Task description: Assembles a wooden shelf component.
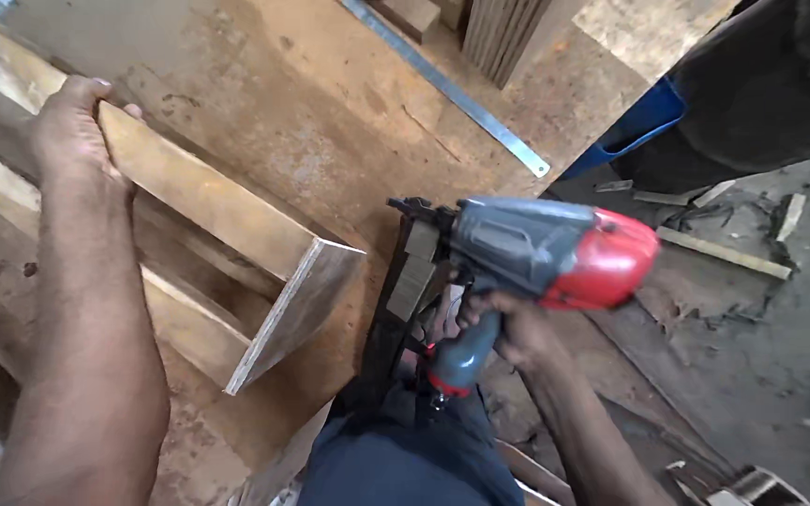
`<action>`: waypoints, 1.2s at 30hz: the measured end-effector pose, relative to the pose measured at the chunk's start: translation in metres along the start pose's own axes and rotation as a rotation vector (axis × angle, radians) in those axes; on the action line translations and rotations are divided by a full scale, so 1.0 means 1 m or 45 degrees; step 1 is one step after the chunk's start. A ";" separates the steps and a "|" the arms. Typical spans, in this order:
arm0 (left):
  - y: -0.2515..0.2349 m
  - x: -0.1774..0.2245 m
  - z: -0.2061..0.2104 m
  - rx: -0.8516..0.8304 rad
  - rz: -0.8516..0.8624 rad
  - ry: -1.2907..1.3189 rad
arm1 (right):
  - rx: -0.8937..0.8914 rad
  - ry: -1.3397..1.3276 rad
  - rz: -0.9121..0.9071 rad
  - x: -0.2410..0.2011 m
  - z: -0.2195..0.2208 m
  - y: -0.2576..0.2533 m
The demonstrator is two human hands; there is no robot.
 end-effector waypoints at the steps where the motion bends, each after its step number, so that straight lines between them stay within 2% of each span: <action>1: 0.000 0.000 0.001 -0.001 -0.006 0.011 | 0.024 0.005 0.087 -0.010 -0.006 -0.023; 3: 0.000 0.001 0.001 0.015 -0.003 0.021 | 0.014 0.018 0.232 -0.023 -0.021 -0.069; 5: 0.000 0.000 0.003 0.031 -0.003 0.031 | 0.041 0.097 0.269 -0.035 -0.032 -0.110; 8: 0.002 -0.001 0.002 0.047 -0.019 0.072 | 0.393 0.560 0.009 -0.056 -0.033 -0.135; 11: 0.007 0.001 0.005 0.073 -0.014 0.082 | 0.771 1.348 -0.363 -0.064 -0.003 -0.116; 13: 0.005 0.001 0.004 0.084 -0.012 0.080 | 0.852 1.714 -0.613 -0.049 0.033 -0.100; 16: 0.006 0.002 0.003 0.108 -0.010 0.078 | 0.849 1.914 -0.547 0.001 0.069 -0.113; 19: 0.007 0.002 0.003 0.118 -0.007 0.069 | 0.927 2.015 -0.490 0.026 0.071 -0.132; 25: 0.007 0.004 0.006 0.067 0.031 0.040 | 1.031 2.001 -0.606 0.028 0.070 -0.141; 32: 0.001 0.001 0.001 0.092 0.035 0.088 | 0.942 2.124 -0.630 0.029 0.072 -0.141; 34: 0.002 0.001 0.000 0.093 0.030 0.069 | 0.885 2.070 -0.638 0.028 0.071 -0.137; 36: 0.002 0.001 0.000 0.078 0.029 0.071 | 0.732 1.921 -0.611 0.019 0.063 -0.129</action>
Point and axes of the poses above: each hand's wrist, its own y-axis away from the middle knuckle, its own z-axis out of the palm, x = y × z, the point moved 2 cm from there along -y, towards the middle knuckle, and after that the axes turned 13 degrees about y, right-handed, at the moved point
